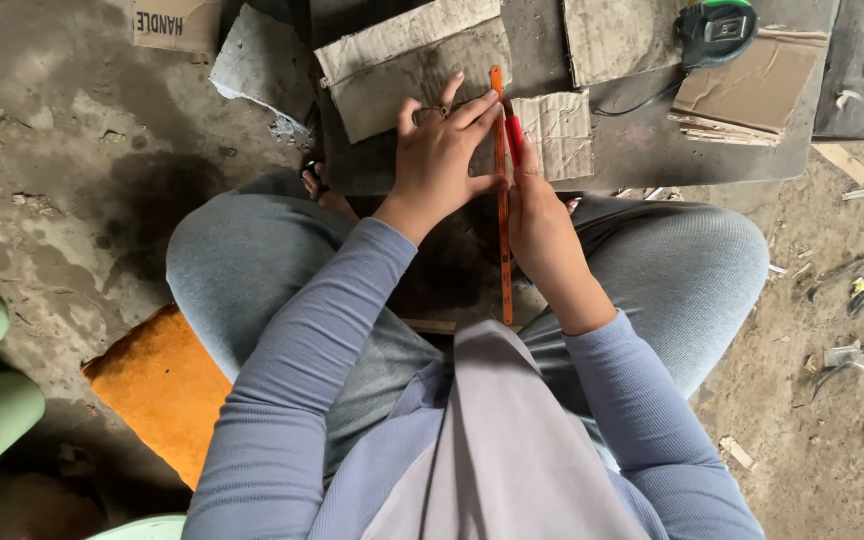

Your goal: The person measures and cuts small pieces of cardboard using a ruler, utility knife, and tape measure. They repeatedly align the ruler, score the cardboard, and separate the cut pieces.

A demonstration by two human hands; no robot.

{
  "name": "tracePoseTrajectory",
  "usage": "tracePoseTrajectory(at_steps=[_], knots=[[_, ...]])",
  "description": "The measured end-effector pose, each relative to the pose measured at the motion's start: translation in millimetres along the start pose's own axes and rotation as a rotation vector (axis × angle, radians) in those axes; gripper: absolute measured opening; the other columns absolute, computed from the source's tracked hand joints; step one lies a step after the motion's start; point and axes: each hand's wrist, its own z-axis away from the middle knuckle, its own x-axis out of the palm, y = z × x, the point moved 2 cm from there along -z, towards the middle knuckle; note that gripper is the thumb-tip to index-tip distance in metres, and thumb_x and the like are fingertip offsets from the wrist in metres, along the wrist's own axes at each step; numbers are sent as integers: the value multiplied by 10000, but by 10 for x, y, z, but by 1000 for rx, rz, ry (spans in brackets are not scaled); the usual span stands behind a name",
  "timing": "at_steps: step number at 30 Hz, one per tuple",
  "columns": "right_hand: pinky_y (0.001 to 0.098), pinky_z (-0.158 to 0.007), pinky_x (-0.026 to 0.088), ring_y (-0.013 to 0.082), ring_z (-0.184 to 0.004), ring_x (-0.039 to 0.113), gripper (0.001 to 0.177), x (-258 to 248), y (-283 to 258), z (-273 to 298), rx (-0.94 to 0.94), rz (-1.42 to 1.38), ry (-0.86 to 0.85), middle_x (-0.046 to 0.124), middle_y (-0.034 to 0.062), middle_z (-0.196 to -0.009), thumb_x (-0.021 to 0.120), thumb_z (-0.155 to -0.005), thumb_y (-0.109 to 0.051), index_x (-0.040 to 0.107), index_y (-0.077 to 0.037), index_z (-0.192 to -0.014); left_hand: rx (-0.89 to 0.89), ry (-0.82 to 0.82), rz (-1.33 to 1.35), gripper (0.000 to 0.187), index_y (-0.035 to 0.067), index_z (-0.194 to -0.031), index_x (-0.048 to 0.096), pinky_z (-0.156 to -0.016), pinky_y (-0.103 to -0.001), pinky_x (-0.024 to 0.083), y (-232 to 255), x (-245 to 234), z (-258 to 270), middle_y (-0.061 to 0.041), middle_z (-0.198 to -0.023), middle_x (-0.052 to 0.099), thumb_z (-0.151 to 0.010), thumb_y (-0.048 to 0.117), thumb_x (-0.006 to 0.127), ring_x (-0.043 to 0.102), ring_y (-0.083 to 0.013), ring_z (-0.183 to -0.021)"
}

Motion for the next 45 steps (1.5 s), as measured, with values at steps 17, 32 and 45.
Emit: tracePoseTrajectory(at_steps=[17, 32, 45], knots=[[384, -557, 384, 308, -634, 465, 563, 61, 221, 28, -58, 302, -42, 497, 206, -758, 465, -909, -56, 120, 37, -1344, 43, -112, 6, 843, 130, -1256, 426, -922, -534, 202, -13, -56, 18, 62, -1329, 354, -588, 522, 757, 180, -209, -1257], [405, -514, 379, 326, -611, 477, 571, -13, 147, 13, -23, 337, -65, 513, 196, -765, 465, -921, -115, 119, -25, -1366, 35, -62, 55, 835, 131, -1229, 463, -929, -551, 191, -16, -47, 23, 54, -1299, 401, -576, 552, 766, 198, -205, -1250], [449, -501, 356, 391, -610, 479, 515, 176, 403, 139, 24, 365, -18, 504, 246, -753, 383, -897, -42, 139, 26, -1346, 25, -66, 44, 821, 153, -1220, 472, -912, -534, 196, -24, 0, 11, 63, -1284, 419, -568, 568, 749, 228, -214, -1243]])
